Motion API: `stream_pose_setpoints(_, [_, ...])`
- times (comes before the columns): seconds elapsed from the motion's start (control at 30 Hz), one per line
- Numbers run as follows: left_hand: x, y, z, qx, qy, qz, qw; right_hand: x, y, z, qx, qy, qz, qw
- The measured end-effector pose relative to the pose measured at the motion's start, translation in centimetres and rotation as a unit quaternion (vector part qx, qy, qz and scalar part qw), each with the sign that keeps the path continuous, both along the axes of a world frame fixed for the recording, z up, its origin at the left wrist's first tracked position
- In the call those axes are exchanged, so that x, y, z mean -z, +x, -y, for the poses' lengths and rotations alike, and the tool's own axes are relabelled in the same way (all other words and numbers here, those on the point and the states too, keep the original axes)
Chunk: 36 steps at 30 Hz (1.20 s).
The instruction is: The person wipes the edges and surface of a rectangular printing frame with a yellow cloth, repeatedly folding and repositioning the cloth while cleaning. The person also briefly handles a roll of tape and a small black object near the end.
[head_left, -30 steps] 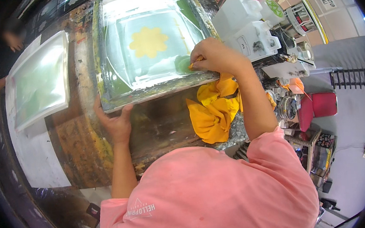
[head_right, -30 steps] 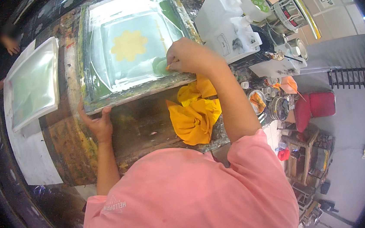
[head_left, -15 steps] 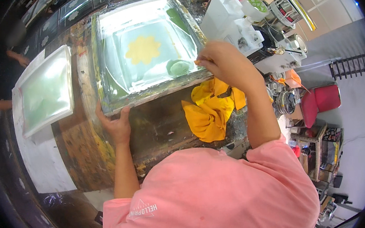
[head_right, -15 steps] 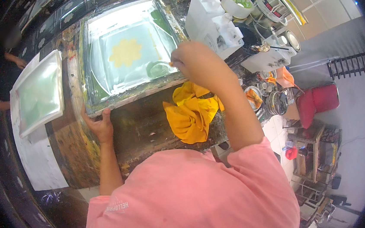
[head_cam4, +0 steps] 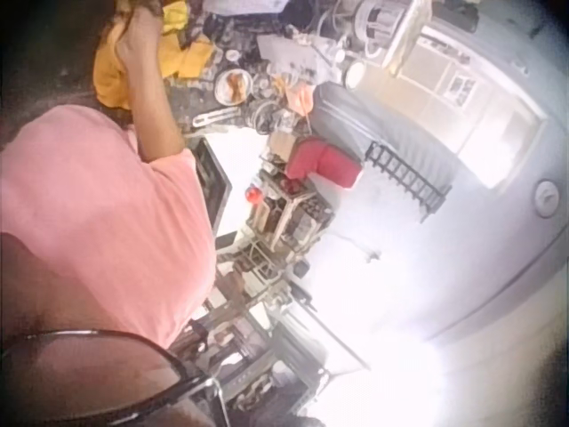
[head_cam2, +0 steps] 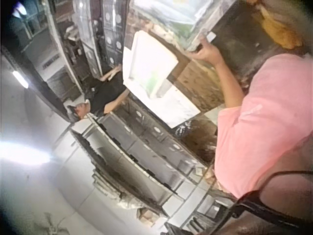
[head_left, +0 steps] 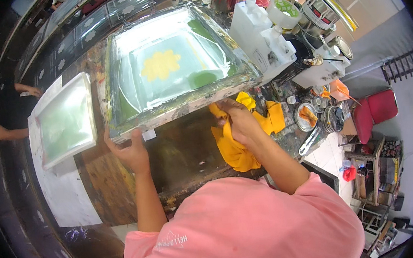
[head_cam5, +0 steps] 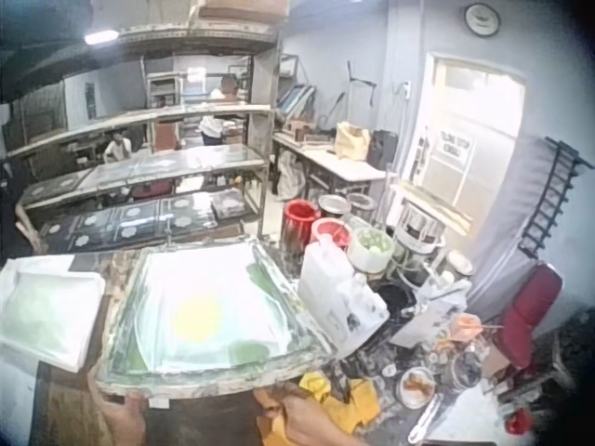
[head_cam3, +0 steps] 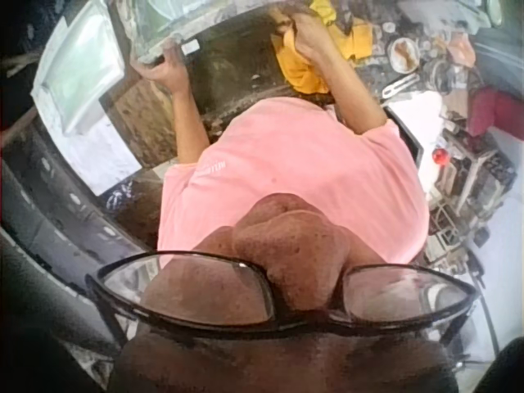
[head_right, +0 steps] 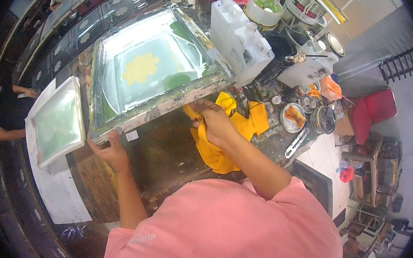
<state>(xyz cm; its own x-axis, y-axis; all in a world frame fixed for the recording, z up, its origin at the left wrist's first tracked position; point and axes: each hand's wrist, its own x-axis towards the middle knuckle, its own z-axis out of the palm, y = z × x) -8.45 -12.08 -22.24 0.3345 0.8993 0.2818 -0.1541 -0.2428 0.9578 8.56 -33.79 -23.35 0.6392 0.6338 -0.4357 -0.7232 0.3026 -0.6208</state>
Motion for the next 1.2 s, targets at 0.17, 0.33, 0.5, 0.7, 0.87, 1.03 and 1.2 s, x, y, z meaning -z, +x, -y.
stream_pose_setpoints(0.17, [1.2, -0.6, -0.6, 0.005, 0.062, -0.021, 0.998, 1.7, 0.9, -2.3, 0.081, 0.072, -0.101, 0.989])
stream_pose_setpoints(0.33, [2.3, -1.0, -0.2, 0.01, 0.041, -0.019, 0.999, 2.2, 0.9, -3.1, 0.075, 0.108, -0.119, 0.984])
stream_pose_setpoints(0.5, [2.1, -0.9, 0.0, 0.025, 0.007, 0.009, 1.0, 2.6, 0.7, -1.7, 0.009, 0.104, -0.119, 0.987])
stream_pose_setpoints(0.7, [1.7, -0.9, 0.1, 0.015, 0.025, -0.02, 0.999, 0.9, 1.4, -3.3, 0.079, 0.043, -0.121, 0.989])
stream_pose_setpoints(0.87, [1.8, -0.8, -0.2, 0.024, 0.033, -0.001, 0.999, 3.4, 2.0, -1.4, -0.07, 0.24, -0.132, 0.959])
stream_pose_setpoints(1.03, [1.9, -1.1, 0.1, 0.029, 0.021, -0.004, 0.999, 0.9, 2.2, -2.7, 0.085, 0.061, -0.155, 0.982])
stream_pose_setpoints(1.2, [1.3, -1.0, 0.0, 0.015, 0.039, -0.016, 0.999, 3.5, 2.2, -2.4, -0.074, 0.239, -0.128, 0.96])
